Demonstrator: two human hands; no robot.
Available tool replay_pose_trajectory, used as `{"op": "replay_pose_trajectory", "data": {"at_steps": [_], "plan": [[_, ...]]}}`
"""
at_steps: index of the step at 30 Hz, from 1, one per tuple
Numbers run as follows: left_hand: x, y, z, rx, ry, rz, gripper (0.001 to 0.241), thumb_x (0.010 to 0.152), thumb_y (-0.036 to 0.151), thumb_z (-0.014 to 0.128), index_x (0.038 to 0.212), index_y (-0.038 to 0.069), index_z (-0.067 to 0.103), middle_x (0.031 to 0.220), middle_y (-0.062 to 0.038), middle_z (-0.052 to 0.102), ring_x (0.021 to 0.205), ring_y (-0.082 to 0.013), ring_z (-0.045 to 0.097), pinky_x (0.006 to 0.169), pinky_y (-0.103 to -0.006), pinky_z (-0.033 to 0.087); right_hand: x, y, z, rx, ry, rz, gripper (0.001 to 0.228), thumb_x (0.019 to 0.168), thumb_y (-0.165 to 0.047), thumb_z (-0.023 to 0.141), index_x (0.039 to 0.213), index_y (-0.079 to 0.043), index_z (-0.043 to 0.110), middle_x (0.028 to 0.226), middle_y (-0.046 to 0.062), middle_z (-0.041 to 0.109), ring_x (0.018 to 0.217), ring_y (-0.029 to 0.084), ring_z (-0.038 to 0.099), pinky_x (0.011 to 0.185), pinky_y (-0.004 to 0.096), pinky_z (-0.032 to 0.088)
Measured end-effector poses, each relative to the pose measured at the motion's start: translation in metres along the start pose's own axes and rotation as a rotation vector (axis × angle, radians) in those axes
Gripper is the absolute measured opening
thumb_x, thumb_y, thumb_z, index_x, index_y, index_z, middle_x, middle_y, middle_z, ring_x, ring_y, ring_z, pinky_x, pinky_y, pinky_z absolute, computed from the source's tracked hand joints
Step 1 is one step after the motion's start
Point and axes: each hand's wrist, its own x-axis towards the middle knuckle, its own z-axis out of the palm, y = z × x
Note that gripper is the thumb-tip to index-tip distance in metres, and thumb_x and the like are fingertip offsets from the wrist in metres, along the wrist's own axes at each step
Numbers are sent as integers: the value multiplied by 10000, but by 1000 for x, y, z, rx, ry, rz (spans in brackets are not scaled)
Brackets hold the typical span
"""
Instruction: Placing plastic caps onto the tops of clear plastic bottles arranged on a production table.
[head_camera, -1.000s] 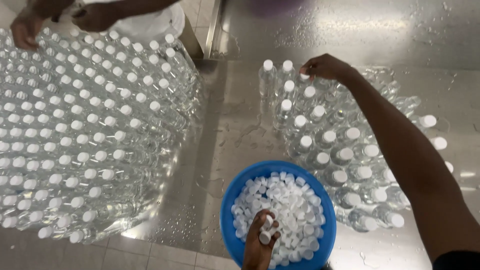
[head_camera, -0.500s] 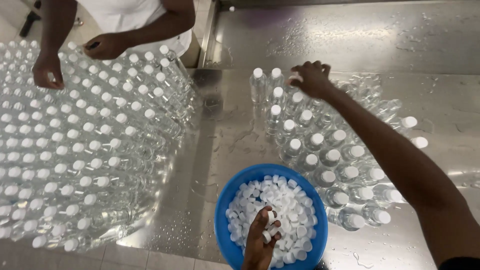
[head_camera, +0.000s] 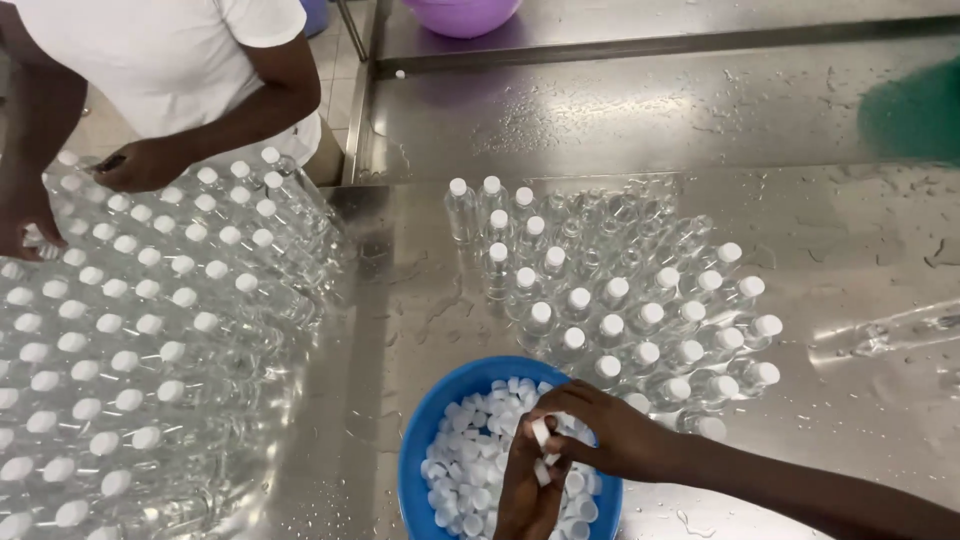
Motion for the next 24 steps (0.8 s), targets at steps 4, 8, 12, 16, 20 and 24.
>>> {"op": "replay_pose_trajectory", "data": {"at_steps": [4, 8, 12, 16, 20, 24], "plan": [[-11, 6, 23, 89, 56, 4, 391, 1030, 480, 621, 1228, 145, 665, 1175, -43, 617, 948, -112, 574, 931, -339, 481, 4, 6, -4, 53, 70, -36, 399, 1054, -434, 625, 1353, -180, 699, 1247, 30, 701, 1037, 193, 720, 878, 379, 604], [-15, 6, 11, -14, 153, -19, 322, 1077, 483, 632, 1069, 163, 598, 988, -43, 621, 782, -149, 549, 594, -278, 365, 51, 18, -49, -150, 218, 124, 448, 982, -181, 759, 1416, -192, 648, 1218, 32, 794, 1066, 199, 797, 850, 297, 743], [-5, 0, -36, -180, 222, -56, 494, 1081, 562, 579, 1126, 82, 683, 835, -77, 590, 662, -174, 558, 416, -286, 397, 150, 91, -139, -645, 434, 29, 433, 1057, -245, 654, 1472, -126, 637, 1280, 169, 677, 1159, 317, 598, 934, 466, 572], [-13, -2, -78, -166, 297, -20, 468, 1079, 448, 615, 1301, 44, 697, 850, -69, 589, 664, -199, 573, 409, -303, 386, 209, 166, -178, -725, 412, 50, 424, 1098, -325, 608, 1425, -62, 667, 1268, 198, 718, 1073, 329, 651, 987, 534, 516], [-12, 7, -105, -226, 275, -33, 591, 1048, 276, 644, 1589, 48, 574, 988, -96, 640, 685, -232, 617, 412, -340, 447, 231, 189, -193, -792, 339, 162, 439, 1117, -412, 574, 1440, -132, 676, 1287, 199, 734, 1129, 373, 675, 1062, 617, 457], [-45, 25, -63, -90, 377, 13, 648, 1018, 323, 683, 1597, 49, 588, 1050, -81, 621, 687, -161, 543, 461, -307, 403, 231, 197, -211, -606, 238, 215, 501, 1145, -530, 498, 1425, -174, 713, 1241, 133, 778, 1090, 345, 717, 1106, 561, 296]]}}
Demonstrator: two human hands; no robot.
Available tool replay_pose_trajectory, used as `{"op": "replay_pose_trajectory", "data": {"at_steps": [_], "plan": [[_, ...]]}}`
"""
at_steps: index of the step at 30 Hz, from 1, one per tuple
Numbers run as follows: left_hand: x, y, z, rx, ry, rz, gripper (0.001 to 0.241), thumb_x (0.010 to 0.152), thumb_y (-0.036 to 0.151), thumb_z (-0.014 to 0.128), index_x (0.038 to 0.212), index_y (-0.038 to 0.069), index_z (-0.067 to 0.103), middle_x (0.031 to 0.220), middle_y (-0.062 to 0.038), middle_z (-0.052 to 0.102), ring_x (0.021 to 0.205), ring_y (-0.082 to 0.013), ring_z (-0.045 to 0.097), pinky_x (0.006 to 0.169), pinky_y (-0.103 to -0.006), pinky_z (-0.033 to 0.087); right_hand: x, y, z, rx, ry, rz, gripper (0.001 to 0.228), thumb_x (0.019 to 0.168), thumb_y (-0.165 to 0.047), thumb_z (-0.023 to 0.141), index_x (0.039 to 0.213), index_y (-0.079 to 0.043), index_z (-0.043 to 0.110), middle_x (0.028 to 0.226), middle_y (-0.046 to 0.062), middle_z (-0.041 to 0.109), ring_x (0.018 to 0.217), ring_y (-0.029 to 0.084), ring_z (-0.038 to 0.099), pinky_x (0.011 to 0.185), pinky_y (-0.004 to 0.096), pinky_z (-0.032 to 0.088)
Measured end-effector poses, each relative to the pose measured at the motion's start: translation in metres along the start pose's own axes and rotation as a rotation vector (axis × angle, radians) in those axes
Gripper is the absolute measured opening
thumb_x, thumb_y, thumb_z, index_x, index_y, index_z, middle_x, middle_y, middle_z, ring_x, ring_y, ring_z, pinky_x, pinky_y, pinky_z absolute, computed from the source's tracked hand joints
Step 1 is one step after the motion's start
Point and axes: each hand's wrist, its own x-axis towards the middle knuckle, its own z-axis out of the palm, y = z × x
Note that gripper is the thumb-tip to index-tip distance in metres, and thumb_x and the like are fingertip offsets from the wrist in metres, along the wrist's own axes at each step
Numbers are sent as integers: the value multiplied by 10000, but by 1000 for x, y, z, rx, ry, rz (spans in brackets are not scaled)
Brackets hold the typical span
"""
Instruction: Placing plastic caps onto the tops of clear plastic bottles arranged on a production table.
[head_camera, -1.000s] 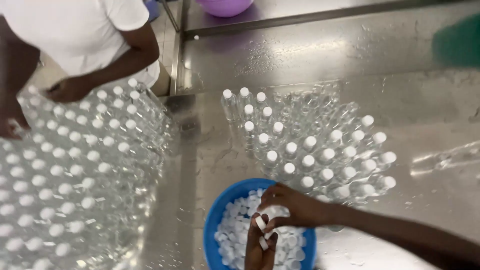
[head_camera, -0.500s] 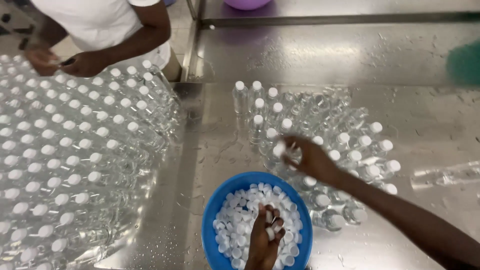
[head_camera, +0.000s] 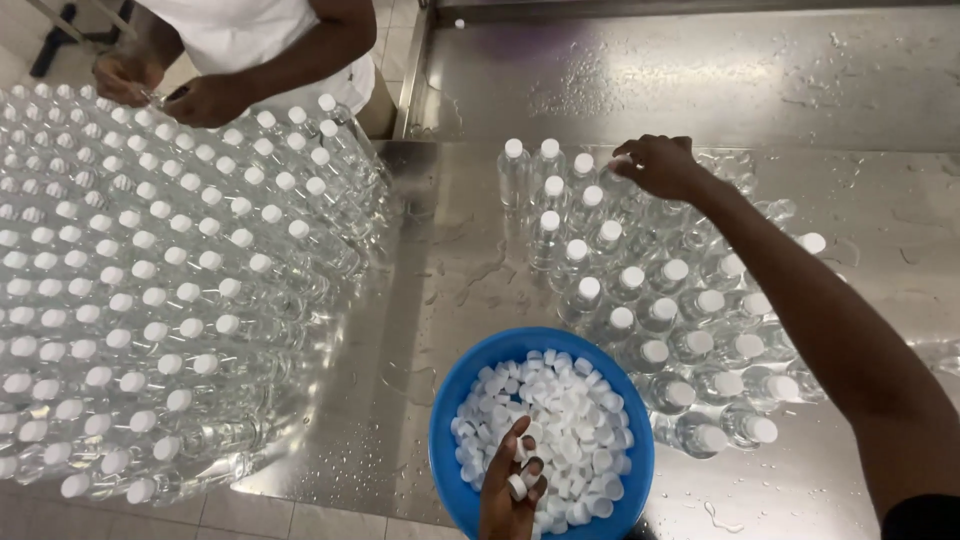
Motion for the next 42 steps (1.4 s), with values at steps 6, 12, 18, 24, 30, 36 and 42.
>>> {"op": "replay_pose_trajectory", "data": {"at_steps": [6, 12, 18, 24, 30, 36, 42], "plan": [[31, -11, -15, -4, -35, 56, 525, 994, 409, 677, 1389, 70, 613, 1145, -188, 687, 688, -224, 591, 414, -298, 439, 16, -2, -18, 313, -242, 209, 522, 1119, -494, 515, 1483, -163, 691, 1400, 134, 757, 1219, 342, 741, 955, 517, 575], [13, -8, 12, 1, -113, 105, 404, 986, 461, 667, 1163, 100, 636, 1301, -222, 779, 705, -189, 613, 464, -270, 427, 31, 35, 5, 371, -223, 44, 418, 1131, -350, 559, 1438, -101, 694, 1397, 163, 744, 1167, 337, 751, 1020, 541, 585], [-13, 2, 45, 110, -59, 63, 489, 952, 500, 668, 1222, 93, 671, 1326, -193, 772, 765, -160, 600, 475, -245, 398, 32, 26, -3, 396, -223, 101, 341, 1127, -313, 617, 1368, -126, 769, 1354, 116, 785, 1140, 298, 792, 945, 475, 561], [-9, -6, 49, 56, -54, 28, 565, 1057, 501, 574, 1373, 49, 695, 1077, -106, 649, 722, -155, 510, 505, -268, 344, -44, -65, -14, -19, 306, -98, 453, 1056, -308, 715, 1481, -157, 672, 1311, 203, 706, 1135, 394, 623, 1044, 603, 421], [-28, -2, 77, 205, -271, 80, 564, 1047, 520, 553, 1400, 88, 635, 1130, -21, 597, 731, -75, 438, 617, -220, 366, -232, -199, 19, 204, -232, -654, 591, 1043, -450, 700, 1530, -130, 603, 1423, 179, 643, 1289, 362, 551, 1056, 546, 492], [-6, -22, 70, 116, -198, 46, 533, 1006, 497, 664, 1334, 78, 672, 913, 3, 564, 798, -118, 495, 699, -310, 387, -258, -202, 29, 243, -264, -711, 338, 1121, -431, 593, 1301, -164, 696, 1143, 61, 591, 1075, 280, 602, 929, 451, 520], [-25, -6, 78, 15, -92, -34, 551, 1066, 617, 523, 1185, 106, 690, 1154, -133, 751, 814, -198, 599, 612, -294, 440, -168, -134, -9, 144, 118, -254, 366, 1063, -398, 641, 1320, -142, 686, 1277, 136, 730, 1037, 287, 741, 773, 411, 709]]}}
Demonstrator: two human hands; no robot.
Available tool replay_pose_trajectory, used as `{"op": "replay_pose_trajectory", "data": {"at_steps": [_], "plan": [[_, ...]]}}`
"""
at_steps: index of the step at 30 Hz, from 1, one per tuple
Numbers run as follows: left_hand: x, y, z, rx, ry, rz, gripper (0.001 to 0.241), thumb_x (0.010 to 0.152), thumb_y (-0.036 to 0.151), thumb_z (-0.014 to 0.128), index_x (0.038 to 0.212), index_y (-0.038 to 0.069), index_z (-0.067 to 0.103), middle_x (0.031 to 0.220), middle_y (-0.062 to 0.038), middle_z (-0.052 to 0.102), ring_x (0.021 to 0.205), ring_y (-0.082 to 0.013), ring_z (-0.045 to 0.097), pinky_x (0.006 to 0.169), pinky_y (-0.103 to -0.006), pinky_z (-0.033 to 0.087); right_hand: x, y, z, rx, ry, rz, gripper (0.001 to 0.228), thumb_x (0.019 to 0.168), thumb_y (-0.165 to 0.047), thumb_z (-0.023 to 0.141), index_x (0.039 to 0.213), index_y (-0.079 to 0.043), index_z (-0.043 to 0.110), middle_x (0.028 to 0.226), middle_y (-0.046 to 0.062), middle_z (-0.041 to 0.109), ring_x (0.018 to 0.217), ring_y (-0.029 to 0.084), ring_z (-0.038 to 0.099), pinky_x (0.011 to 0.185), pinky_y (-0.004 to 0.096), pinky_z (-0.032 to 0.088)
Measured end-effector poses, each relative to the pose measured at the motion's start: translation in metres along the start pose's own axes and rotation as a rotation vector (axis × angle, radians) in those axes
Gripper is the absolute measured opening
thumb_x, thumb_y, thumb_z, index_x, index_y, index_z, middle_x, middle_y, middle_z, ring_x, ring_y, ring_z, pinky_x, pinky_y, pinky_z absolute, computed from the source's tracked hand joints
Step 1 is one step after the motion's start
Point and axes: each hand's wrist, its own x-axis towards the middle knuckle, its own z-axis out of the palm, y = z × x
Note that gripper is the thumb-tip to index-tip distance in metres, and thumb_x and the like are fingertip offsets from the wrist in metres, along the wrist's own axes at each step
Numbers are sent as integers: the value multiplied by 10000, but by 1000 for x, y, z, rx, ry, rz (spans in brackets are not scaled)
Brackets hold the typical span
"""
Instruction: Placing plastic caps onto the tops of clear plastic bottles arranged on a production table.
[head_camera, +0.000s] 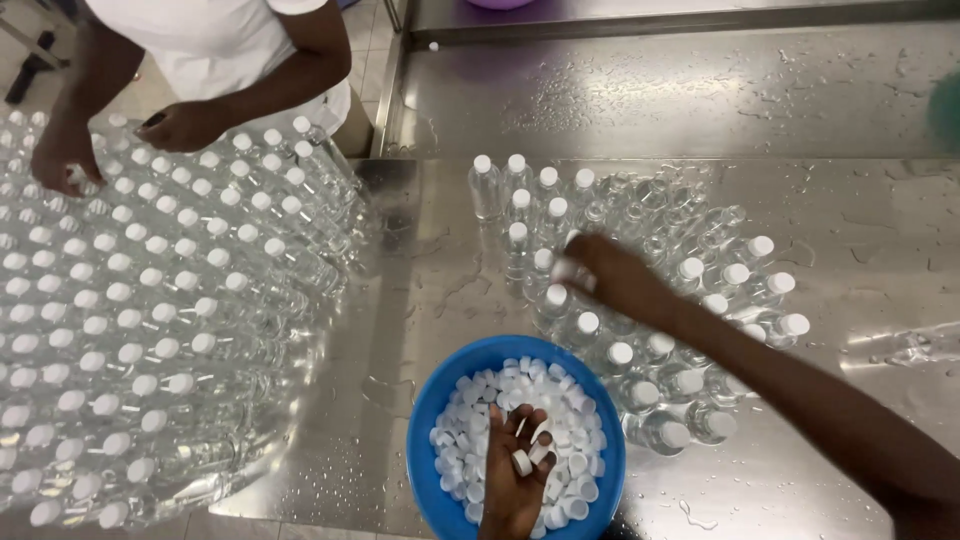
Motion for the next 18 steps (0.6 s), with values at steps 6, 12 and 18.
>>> {"op": "replay_pose_trajectory", "data": {"at_steps": [6, 12, 18], "plan": [[34, -17, -59, -289, 74, 13, 447, 1063, 482, 665, 999, 40, 660, 1054, -192, 696, 967, -334, 662, 786, -435, 567, 55, 147, 23, -319, 128, 86, 501, 1056, -555, 643, 1352, -172, 773, 1296, 132, 757, 1139, 371, 716, 1008, 600, 506], [34, -22, -80, -255, 63, 20, 202, 997, 13, 671, 1198, 2, 667, 1220, -195, 675, 1181, -351, 657, 1026, -444, 578, 69, 138, 14, -180, -41, 227, 464, 1121, -488, 565, 1398, -158, 736, 1204, 121, 814, 861, 313, 796, 783, 478, 617], [23, -18, -65, -147, -4, 17, 290, 1018, 62, 670, 1304, 61, 624, 1160, -164, 612, 1013, -296, 604, 816, -402, 529, 83, 158, 5, 209, -197, 449, 501, 1115, -469, 555, 1469, -157, 723, 1189, 136, 823, 1064, 303, 772, 891, 440, 555]]}}
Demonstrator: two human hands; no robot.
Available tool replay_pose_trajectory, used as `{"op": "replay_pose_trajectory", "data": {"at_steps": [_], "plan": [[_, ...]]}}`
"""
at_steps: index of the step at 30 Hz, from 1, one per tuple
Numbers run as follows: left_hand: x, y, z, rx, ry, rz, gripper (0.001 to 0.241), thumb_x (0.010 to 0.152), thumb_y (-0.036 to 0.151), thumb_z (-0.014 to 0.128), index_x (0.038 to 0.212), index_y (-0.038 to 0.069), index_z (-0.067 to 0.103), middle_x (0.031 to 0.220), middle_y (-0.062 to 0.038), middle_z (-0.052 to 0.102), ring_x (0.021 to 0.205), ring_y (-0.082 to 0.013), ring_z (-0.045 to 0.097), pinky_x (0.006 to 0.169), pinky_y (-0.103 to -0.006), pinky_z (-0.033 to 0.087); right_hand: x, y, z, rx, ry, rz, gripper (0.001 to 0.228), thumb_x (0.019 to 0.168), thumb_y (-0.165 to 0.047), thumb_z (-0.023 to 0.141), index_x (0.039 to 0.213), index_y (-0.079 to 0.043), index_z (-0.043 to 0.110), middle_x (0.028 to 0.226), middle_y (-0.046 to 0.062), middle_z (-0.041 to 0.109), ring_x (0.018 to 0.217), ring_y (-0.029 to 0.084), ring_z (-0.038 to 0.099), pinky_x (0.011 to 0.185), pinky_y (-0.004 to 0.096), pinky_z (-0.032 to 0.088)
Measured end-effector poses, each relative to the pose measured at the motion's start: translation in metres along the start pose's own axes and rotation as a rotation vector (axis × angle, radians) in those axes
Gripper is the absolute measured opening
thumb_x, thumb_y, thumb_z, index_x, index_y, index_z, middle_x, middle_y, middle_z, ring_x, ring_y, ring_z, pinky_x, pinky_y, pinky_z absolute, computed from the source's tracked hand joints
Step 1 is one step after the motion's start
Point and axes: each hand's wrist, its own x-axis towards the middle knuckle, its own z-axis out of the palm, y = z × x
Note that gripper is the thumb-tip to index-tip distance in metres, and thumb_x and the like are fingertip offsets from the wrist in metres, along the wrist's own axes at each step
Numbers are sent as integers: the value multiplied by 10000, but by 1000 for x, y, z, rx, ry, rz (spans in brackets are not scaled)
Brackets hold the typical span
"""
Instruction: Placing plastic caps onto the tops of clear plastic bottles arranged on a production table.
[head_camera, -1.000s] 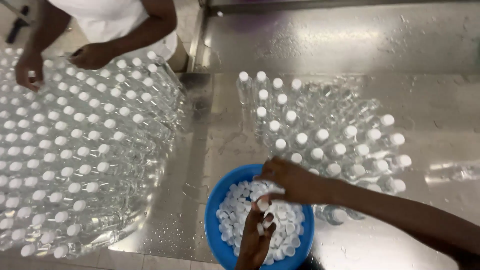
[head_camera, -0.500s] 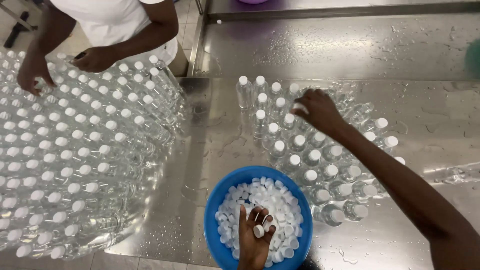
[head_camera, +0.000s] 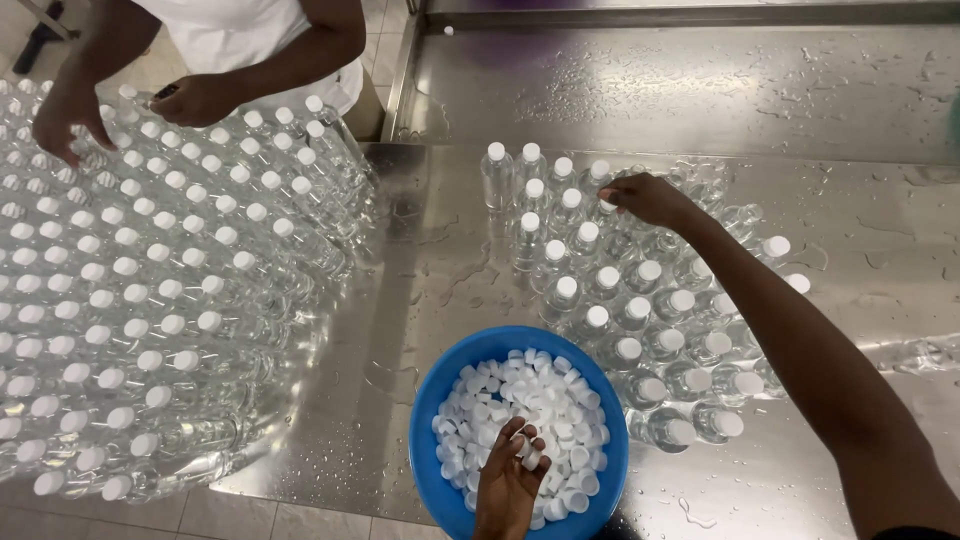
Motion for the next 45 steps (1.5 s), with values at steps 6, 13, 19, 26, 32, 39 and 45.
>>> {"op": "replay_pose_trajectory", "data": {"at_steps": [6, 13, 19, 26, 32, 39, 45], "plan": [[-15, 0, 25, 146, -40, 38, 401, 994, 158, 727, 1372, 71, 626, 1232, -211, 697, 848, -244, 608, 646, -342, 507, 9, 12, 9, 10, 58, 26, 377, 1131, -360, 609, 1404, -138, 745, 1234, 149, 808, 953, 295, 783, 911, 498, 620], [-20, 1, 29, 228, -134, 68, 230, 982, 275, 753, 1133, 129, 658, 1422, -193, 734, 883, -176, 670, 690, -306, 550, 1, 8, 14, -61, 155, 20, 364, 1123, -450, 641, 1373, -234, 793, 1037, 27, 847, 817, 209, 764, 703, 378, 532], [-15, -4, 35, 172, -111, 41, 429, 985, 274, 729, 1368, 94, 661, 1231, -108, 614, 955, -208, 605, 747, -310, 528, -70, -31, 45, -352, 459, -232, 517, 1087, -435, 618, 1553, -212, 595, 1529, 195, 604, 1385, 428, 522, 1154, 692, 328], [-6, -10, 26, 222, -253, 23, 654, 956, 460, 709, 1547, 233, 546, 1055, 35, 588, 772, -34, 496, 619, -210, 383, -261, -141, 106, 147, -322, -289, 491, 958, -459, 747, 1402, -256, 690, 1520, 63, 567, 1457, 289, 481, 1175, 549, 466], [-2, -15, 32, 168, -363, 61, 478, 1015, 485, 666, 1316, 114, 651, 993, 45, 620, 767, -39, 515, 644, -244, 418, -270, -136, 128, 267, -242, -424, 335, 949, -380, 820, 1249, -236, 776, 1227, -23, 791, 1128, 207, 700, 969, 401, 529], [-13, -7, 26, 85, -291, 21, 473, 795, -178, 517, 1177, 94, 579, 1255, -170, 636, 1092, -296, 584, 974, -440, 527, -187, -97, 50, -176, 244, -257, 432, 967, -203, 778, 1391, -150, 711, 1199, 106, 806, 1130, 296, 702, 1008, 491, 599], [-9, -12, -10, 101, -211, 21, 498, 909, -199, 636, 1325, 59, 547, 1220, -240, 593, 1137, -421, 627, 1092, -535, 547, -88, -5, 23, -492, 229, -172, 433, 1022, -385, 721, 1378, -139, 711, 1403, 155, 714, 1315, 387, 610, 1106, 614, 463]]}}
